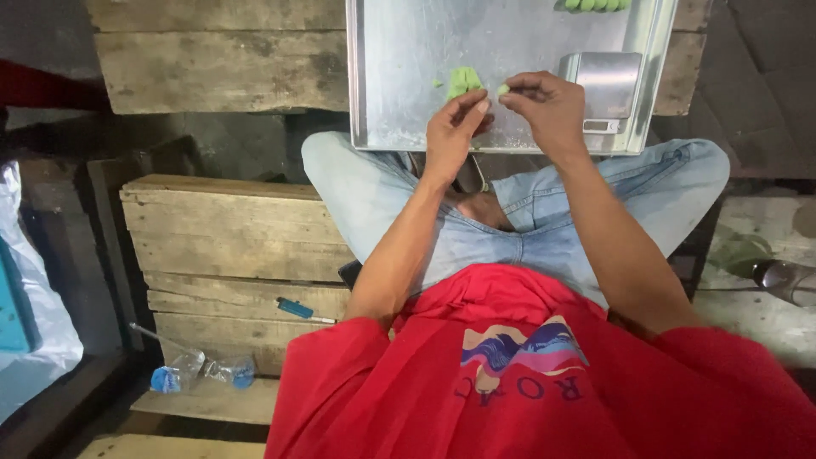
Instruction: Weighing small pieces of dough on a digital scale, rolling them into balls, and arranging them on a tray.
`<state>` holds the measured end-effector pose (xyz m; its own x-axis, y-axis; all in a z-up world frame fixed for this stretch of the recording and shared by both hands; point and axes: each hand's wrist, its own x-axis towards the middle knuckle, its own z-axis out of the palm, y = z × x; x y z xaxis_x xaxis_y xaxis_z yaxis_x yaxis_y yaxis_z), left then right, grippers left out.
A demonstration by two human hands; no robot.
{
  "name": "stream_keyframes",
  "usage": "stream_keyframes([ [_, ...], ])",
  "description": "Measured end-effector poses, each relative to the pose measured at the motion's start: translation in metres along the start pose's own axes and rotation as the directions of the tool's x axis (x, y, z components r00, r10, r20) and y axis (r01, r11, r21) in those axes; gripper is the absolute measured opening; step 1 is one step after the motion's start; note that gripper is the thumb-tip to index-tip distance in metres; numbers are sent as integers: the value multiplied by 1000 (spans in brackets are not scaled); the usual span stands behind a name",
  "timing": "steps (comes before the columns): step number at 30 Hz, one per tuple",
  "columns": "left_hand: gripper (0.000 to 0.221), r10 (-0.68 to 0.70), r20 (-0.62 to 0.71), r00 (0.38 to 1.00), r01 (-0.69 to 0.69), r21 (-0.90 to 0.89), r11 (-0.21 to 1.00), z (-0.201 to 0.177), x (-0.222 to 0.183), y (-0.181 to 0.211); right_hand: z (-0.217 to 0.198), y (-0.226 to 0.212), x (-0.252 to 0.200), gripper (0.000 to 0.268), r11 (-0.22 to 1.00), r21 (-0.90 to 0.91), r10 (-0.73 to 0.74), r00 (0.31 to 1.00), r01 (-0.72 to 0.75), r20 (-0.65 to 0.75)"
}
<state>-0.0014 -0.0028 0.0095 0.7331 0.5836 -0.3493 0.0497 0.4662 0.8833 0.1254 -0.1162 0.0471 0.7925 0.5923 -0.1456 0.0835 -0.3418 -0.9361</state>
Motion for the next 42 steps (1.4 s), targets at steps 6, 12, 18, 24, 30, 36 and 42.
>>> stream_keyframes([
  [6, 28, -23, 80, 997, 40, -230, 972, 4, -1, 11, -5, -1, -14, 18, 963, -44, -260, 962, 264, 86],
  [12, 27, -54, 75, 996, 71, -257, 964, -1, -3, 11, -2, -2, -14, 14, 978, 9, -208, 972, 208, 112],
  [18, 32, -101, 147, 984, 134, -231, 964, 2, 1, 17, -4, -9, -12, 33, 973, 230, 16, 996, -36, 90],
  [24, 30, 67, 224, 972, -42, -115, 992, 3, -5, 6, -6, -26, -19, 14, 931, 309, 174, 980, -195, 97],
  [30, 26, 133, 129, 983, -111, -161, 981, 5, 1, -6, -15, 8, -14, 21, 761, 505, 363, 912, -407, 189],
  [36, 25, 86, 190, 978, -45, -211, 976, 7, -1, -5, -21, 20, -14, 19, 683, 529, 436, 862, -503, 258],
  [42, 28, 210, 208, 955, -179, -158, 971, 8, 0, -12, -22, 12, -18, 21, 697, 519, 437, 867, -494, 238],
])
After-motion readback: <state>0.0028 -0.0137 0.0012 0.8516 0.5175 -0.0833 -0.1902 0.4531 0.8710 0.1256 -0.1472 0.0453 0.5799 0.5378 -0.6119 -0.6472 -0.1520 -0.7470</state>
